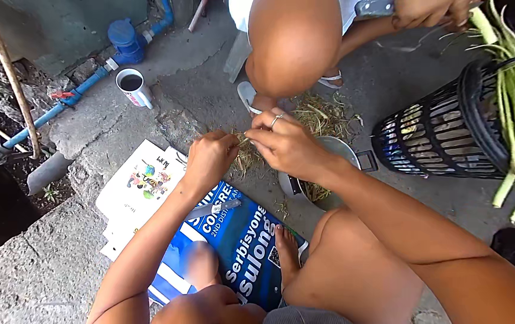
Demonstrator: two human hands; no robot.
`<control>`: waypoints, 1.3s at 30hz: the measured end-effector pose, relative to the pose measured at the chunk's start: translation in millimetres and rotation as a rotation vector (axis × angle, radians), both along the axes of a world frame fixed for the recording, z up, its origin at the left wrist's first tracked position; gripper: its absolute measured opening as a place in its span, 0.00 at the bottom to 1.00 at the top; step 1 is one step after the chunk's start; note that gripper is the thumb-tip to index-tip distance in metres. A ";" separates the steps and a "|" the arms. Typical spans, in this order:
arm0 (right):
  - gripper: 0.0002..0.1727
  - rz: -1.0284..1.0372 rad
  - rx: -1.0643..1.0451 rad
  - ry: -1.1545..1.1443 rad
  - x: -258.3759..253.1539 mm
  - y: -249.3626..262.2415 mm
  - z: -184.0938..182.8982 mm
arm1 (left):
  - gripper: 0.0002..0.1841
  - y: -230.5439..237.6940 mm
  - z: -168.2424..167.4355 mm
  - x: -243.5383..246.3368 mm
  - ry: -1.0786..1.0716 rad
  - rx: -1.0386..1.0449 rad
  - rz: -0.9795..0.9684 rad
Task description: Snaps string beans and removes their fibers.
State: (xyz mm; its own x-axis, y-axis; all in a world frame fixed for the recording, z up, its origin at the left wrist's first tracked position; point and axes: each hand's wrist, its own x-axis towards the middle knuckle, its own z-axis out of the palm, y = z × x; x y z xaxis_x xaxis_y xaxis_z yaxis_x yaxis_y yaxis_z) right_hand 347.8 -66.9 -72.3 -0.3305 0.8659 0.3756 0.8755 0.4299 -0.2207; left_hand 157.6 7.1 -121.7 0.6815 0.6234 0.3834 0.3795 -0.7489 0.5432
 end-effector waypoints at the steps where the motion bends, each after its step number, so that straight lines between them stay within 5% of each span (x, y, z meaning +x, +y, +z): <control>1: 0.09 -0.001 -0.023 -0.054 -1.1 0.0 -3.3 | 0.03 -0.7 -0.4 1.0 0.011 0.018 0.002; 16: 0.07 -0.002 -0.118 -0.116 3.0 7.9 -20.1 | 0.05 -6.2 -2.9 10.1 -0.018 0.014 0.000; 32: 0.06 -0.258 -0.487 1.215 -11.0 14.4 -17.8 | 0.05 -2.2 9.0 4.8 -0.324 -0.238 0.112; 39: 0.10 -0.319 -0.491 1.526 -26.6 13.6 -18.7 | 0.06 -3.6 6.1 11.1 -0.427 -0.312 0.144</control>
State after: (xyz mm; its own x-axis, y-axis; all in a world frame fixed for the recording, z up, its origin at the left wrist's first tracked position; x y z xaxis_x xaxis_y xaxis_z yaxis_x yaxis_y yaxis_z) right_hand 321.2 -53.2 -91.0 0.2728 0.9505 -0.1490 -0.2359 -0.0841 -0.9681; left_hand 168.8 3.5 -115.6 0.4049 0.8273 0.3894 0.1635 -0.4845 0.8594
